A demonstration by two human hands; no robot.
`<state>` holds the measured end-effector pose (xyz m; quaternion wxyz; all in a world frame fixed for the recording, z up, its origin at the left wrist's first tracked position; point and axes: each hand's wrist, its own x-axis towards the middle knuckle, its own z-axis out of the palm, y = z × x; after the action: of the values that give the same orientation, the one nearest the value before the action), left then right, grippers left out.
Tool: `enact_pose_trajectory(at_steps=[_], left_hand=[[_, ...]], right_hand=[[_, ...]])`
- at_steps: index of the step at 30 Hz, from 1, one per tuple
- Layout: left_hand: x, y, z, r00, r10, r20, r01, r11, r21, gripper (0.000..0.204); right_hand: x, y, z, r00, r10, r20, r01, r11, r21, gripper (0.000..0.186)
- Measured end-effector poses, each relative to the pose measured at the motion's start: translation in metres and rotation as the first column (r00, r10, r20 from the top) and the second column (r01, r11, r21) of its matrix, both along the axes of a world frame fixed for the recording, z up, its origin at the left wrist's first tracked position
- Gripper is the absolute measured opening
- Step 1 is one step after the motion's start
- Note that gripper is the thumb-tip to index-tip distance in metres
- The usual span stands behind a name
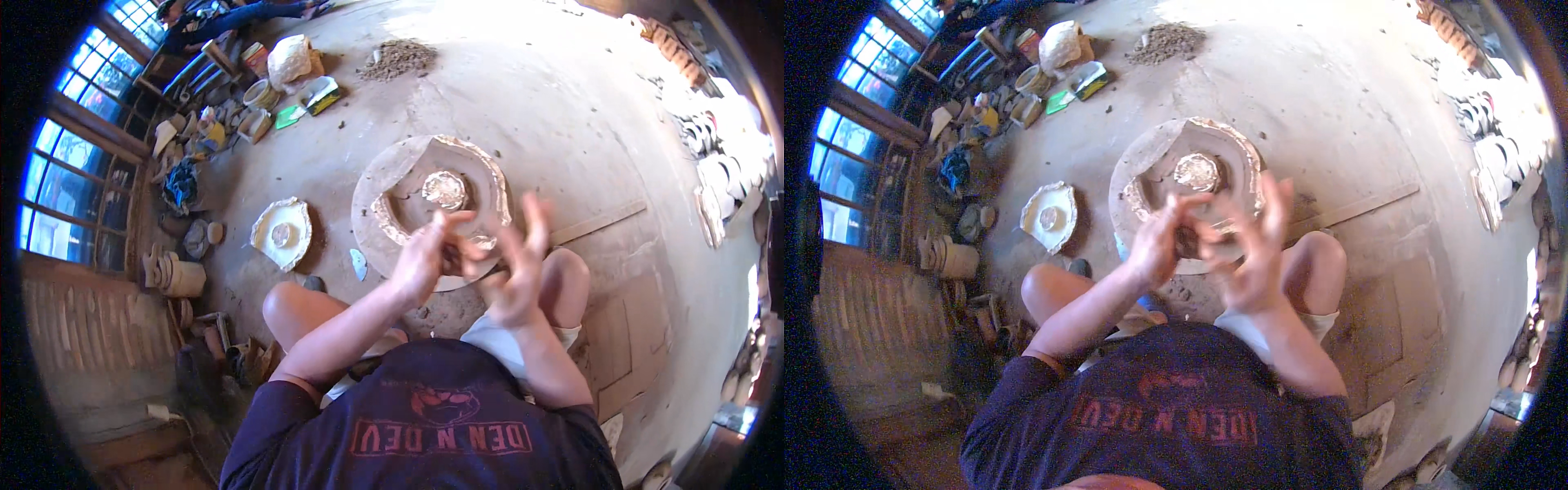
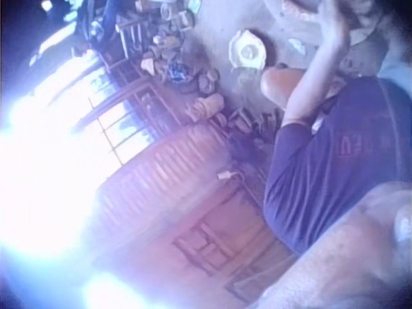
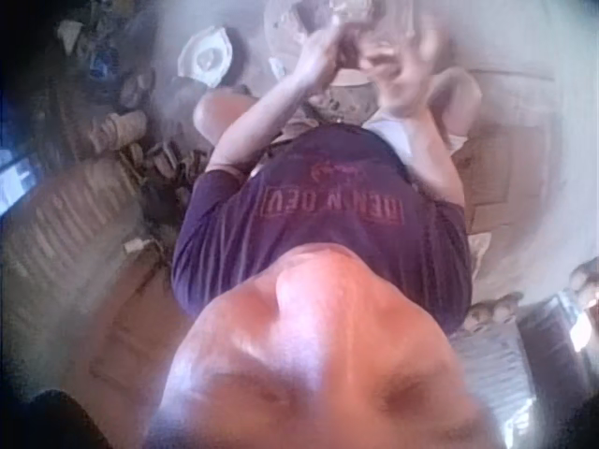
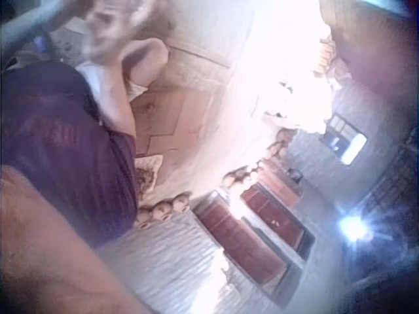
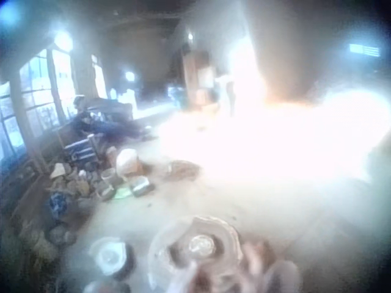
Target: The person molds clay by hand onto a rotating wooden wheel, smoothing the material with a wet sponge and shaping the inner and outer edges. The person occasionally takes small pieces of raw clay from a pile on the floor to add to the mold.
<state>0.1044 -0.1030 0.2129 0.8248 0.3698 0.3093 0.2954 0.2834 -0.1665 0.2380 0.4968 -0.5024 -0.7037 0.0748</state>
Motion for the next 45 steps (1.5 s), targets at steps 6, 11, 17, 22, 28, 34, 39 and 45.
enact_pose_trajectory(at_steps=[6, 11, 17, 22, 28, 34, 39, 45], left_hand=[[0.033, -0.033, -0.014, 0.987, 0.152, 0.047, -0.141, 0.704, 0.696, 0.088], [0.03, -0.015, 0.004, 0.998, -0.044, -0.035, 0.056, 0.825, 0.562, 0.11], [0.028, -0.022, 0.036, 0.995, 0.048, 0.083, -0.096, 0.593, 0.8, 0.109], [0.036, -0.023, 0.046, 0.982, 0.102, 0.157, -0.185, 0.651, 0.736, 0.123], [0.041, -0.003, 0.047, 0.946, 0.324, -0.019, -0.218, 0.678, 0.702, 0.139], [0.035, -0.005, 0.029, 0.985, 0.165, 0.047, -0.145, 0.653, 0.743, 0.127], [0.021, -0.017, 0.014, 0.984, 0.159, 0.075, -0.16, 0.633, 0.758, 0.129], [0.02, -0.016, -0.003, 0.98, 0.094, 0.177, -0.196, 0.634, 0.748, 0.092]], right_hand=[[-0.029, 0.016, 0.006, 0.951, 0.058, -0.304, -0.091, 0.991, -0.096, 0.092], [-0.055, 0.014, -0.041, 0.694, 0.126, -0.709, -0.249, 0.966, -0.071, 0.087], [-0.054, 0.016, -0.005, 0.736, 0.31, -0.602, -0.392, 0.92, -0.005, 0.098], [-0.046, 0.021, -0.005, 0.807, 0.299, -0.509, -0.377, 0.925, -0.053, 0.1], [-0.058, 0.006, -0.009, 0.699, 0.294, -0.652, -0.454, 0.887, -0.086, 0.095], [-0.073, -0.003, -0.005, 0.726, 0.26, -0.636, -0.349, 0.937, -0.015, 0.086], [-0.072, 0.022, 0.003, 0.29, 0.004, -0.957, -0.502, 0.852, -0.148, 0.077], [-0.075, 0.026, -0.019, 0.138, 0.073, -0.988, -0.552, 0.834, -0.015, 0.083]])
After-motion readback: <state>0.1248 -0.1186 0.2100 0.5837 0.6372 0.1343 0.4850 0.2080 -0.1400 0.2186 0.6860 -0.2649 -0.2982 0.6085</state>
